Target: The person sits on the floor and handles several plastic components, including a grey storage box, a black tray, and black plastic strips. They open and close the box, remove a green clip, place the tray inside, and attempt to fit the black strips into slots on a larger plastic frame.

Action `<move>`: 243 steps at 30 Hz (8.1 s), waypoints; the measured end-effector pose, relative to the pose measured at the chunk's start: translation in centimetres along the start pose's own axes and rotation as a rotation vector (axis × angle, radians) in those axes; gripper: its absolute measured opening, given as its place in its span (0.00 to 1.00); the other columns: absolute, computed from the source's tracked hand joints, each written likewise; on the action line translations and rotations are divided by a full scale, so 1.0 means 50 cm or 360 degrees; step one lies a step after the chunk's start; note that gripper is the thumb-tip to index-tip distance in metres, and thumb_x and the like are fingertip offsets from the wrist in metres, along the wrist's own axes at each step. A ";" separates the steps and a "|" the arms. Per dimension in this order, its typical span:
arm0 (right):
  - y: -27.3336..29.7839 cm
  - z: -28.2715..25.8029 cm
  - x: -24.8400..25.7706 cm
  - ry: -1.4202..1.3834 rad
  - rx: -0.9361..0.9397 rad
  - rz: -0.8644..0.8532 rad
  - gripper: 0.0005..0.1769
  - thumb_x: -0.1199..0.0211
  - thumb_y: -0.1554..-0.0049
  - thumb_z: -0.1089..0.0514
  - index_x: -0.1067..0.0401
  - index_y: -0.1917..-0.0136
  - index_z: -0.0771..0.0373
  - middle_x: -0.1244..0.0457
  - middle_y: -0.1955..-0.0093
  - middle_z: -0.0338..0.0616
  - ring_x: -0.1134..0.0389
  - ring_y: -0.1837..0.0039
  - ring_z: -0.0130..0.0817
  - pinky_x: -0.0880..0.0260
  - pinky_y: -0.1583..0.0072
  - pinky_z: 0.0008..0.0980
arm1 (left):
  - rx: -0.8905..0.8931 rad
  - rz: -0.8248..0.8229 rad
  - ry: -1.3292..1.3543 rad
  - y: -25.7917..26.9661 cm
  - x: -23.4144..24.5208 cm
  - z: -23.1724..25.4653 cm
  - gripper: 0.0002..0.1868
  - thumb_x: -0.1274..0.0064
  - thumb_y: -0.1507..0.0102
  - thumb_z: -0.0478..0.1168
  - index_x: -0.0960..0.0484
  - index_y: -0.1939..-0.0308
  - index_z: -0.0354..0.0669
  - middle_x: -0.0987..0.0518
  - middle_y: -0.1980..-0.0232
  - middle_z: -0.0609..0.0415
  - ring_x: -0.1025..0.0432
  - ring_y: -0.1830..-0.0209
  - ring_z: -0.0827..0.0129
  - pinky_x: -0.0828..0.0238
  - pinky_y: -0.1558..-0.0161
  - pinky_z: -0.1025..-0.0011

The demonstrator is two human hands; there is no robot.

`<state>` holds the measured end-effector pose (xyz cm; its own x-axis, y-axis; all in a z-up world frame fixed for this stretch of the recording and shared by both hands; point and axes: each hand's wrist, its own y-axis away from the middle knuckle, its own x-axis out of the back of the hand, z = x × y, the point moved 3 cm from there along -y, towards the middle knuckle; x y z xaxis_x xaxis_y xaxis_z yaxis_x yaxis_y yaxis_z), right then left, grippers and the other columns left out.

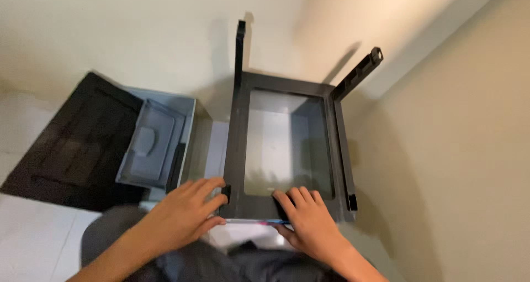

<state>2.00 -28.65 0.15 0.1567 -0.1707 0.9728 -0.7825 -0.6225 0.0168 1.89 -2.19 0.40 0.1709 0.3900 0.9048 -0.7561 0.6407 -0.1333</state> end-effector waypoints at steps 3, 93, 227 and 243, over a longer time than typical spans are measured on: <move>0.000 0.013 0.022 -0.0052 0.0001 0.0002 0.39 0.27 0.51 0.49 0.37 0.31 0.64 0.40 0.49 0.51 0.40 0.45 0.49 0.41 0.44 0.46 | 0.0008 -0.0068 0.0047 -0.006 0.011 0.023 0.21 0.41 0.41 0.49 0.22 0.52 0.37 0.30 0.37 0.41 0.31 0.40 0.48 0.33 0.45 0.55; -0.734 0.350 -0.069 0.0043 -0.0148 0.0349 0.19 0.46 0.44 0.46 0.25 0.66 0.60 0.32 0.68 0.53 0.30 0.63 0.56 0.32 0.59 0.56 | 0.0660 0.0728 0.2145 -0.607 0.171 -0.383 0.43 0.65 0.39 0.79 0.37 0.90 0.47 0.42 0.88 0.61 0.48 0.92 0.75 0.51 0.87 0.73; -0.078 -0.352 -0.113 -0.1938 -0.0650 0.0935 0.23 0.34 0.43 0.70 0.28 0.34 0.69 0.36 0.41 0.47 0.29 0.42 0.32 0.21 0.44 0.30 | 0.0878 0.0854 0.2295 0.159 -0.020 -0.031 0.23 0.60 0.28 0.45 0.20 0.39 0.30 0.14 0.48 0.46 0.20 0.48 0.67 0.26 0.43 0.69; -0.215 -0.375 -0.169 -0.2190 -0.0646 0.0673 0.22 0.38 0.38 0.65 0.30 0.30 0.67 0.37 0.44 0.44 0.31 0.46 0.27 0.26 0.44 0.27 | 0.1016 0.0883 0.2560 0.195 -0.019 -0.160 0.23 0.58 0.29 0.41 0.27 0.33 0.33 0.18 0.44 0.47 0.23 0.45 0.66 0.27 0.43 0.67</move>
<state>-2.21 -6.21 -3.90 0.1313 -0.9902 -0.0479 -0.9874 -0.1350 0.0830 -0.59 8.95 -4.99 -0.0738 0.8816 -0.4662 -0.9644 0.0559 0.2584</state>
